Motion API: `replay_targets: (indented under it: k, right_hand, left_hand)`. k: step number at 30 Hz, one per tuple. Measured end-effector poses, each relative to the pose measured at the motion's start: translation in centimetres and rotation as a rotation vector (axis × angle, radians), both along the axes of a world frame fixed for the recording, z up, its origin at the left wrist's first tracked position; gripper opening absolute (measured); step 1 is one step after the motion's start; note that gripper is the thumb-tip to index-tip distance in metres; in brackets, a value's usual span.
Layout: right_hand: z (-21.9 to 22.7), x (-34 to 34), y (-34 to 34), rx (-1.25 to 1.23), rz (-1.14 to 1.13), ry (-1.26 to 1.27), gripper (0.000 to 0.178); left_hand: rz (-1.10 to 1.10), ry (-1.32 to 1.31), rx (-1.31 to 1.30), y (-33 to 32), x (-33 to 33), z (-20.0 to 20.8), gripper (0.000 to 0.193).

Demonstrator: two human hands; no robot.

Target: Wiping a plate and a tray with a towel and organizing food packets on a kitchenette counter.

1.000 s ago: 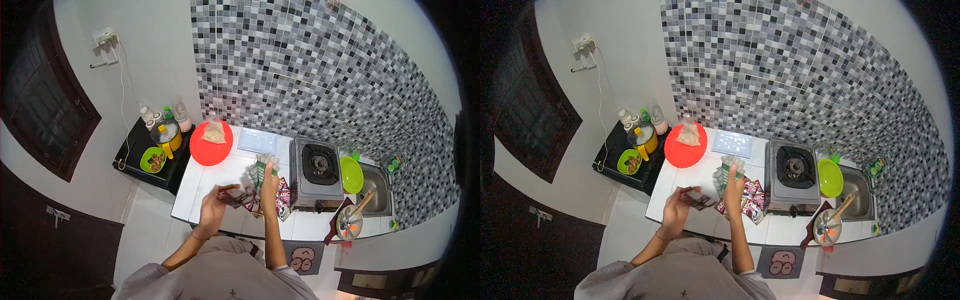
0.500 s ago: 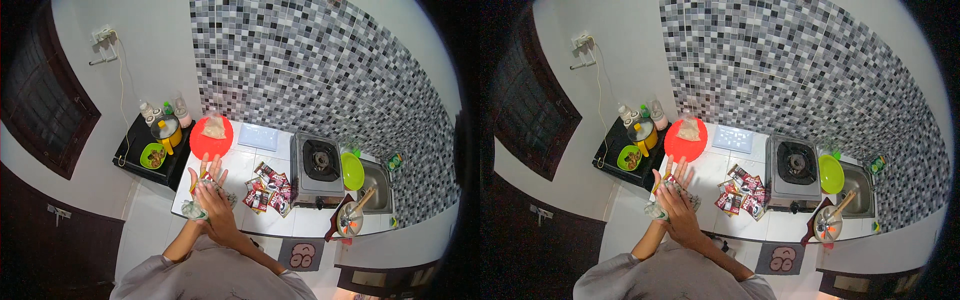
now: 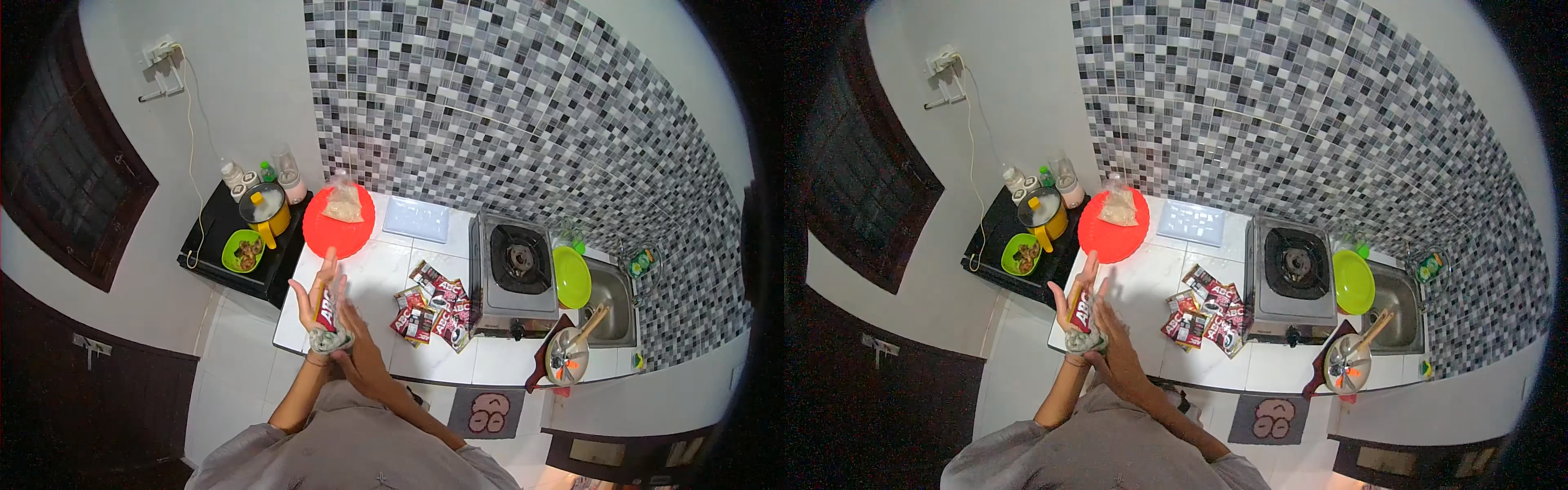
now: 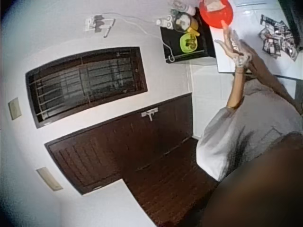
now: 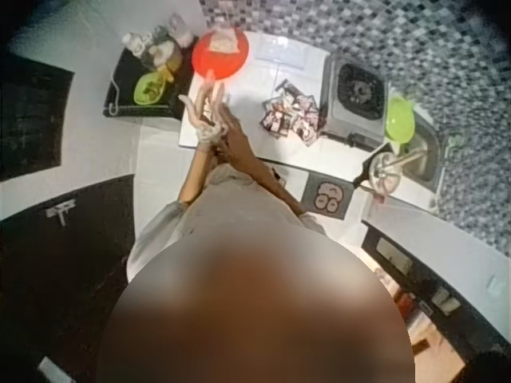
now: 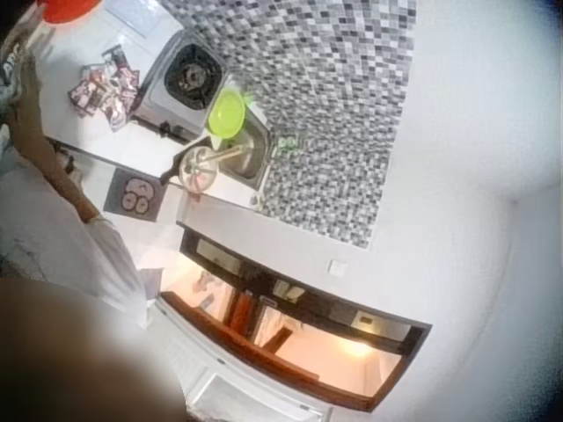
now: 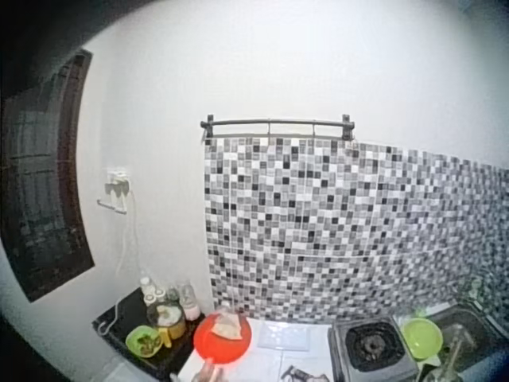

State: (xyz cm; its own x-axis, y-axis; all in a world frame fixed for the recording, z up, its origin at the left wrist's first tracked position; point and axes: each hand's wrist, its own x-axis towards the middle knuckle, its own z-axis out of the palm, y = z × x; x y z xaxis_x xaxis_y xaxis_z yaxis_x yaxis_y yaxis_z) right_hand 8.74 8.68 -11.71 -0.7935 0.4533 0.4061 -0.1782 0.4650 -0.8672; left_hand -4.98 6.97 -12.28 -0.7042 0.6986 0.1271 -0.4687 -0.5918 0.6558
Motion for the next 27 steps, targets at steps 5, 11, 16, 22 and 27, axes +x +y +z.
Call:
replay_targets:
  k: [5, 11, 16, 22, 27]
  right_hand:
    - [-0.8, 2.0, 0.7, 0.107, 0.053, -0.008, 0.07]
    - [-10.2, 3.0, 5.8, 0.019, -0.221, -0.169, 0.047]
    - [-13.3, 2.9, 8.9, 0.075, -0.348, -0.377, 0.052]
    - [-4.7, 2.1, 10.4, 0.059, -0.228, -0.207, 0.06]
    - [-1.8, -1.0, 10.7, 0.021, 0.064, -0.176, 0.041]
  left_hand:
    - [0.09, -0.208, 0.212, 0.2, -2.9, -3.0, 0.059]
    - [-0.207, -0.283, 0.32, 1.7, -2.6, 1.6, 0.043]
    - [-0.388, -0.408, 0.103, 2.6, -1.4, 0.8, 0.048]
    - [-0.533, -0.303, -0.416, 2.6, -0.7, -1.6, 0.077]
    - [-0.559, -0.235, -0.527, 2.2, -0.9, -2.7, 0.101]
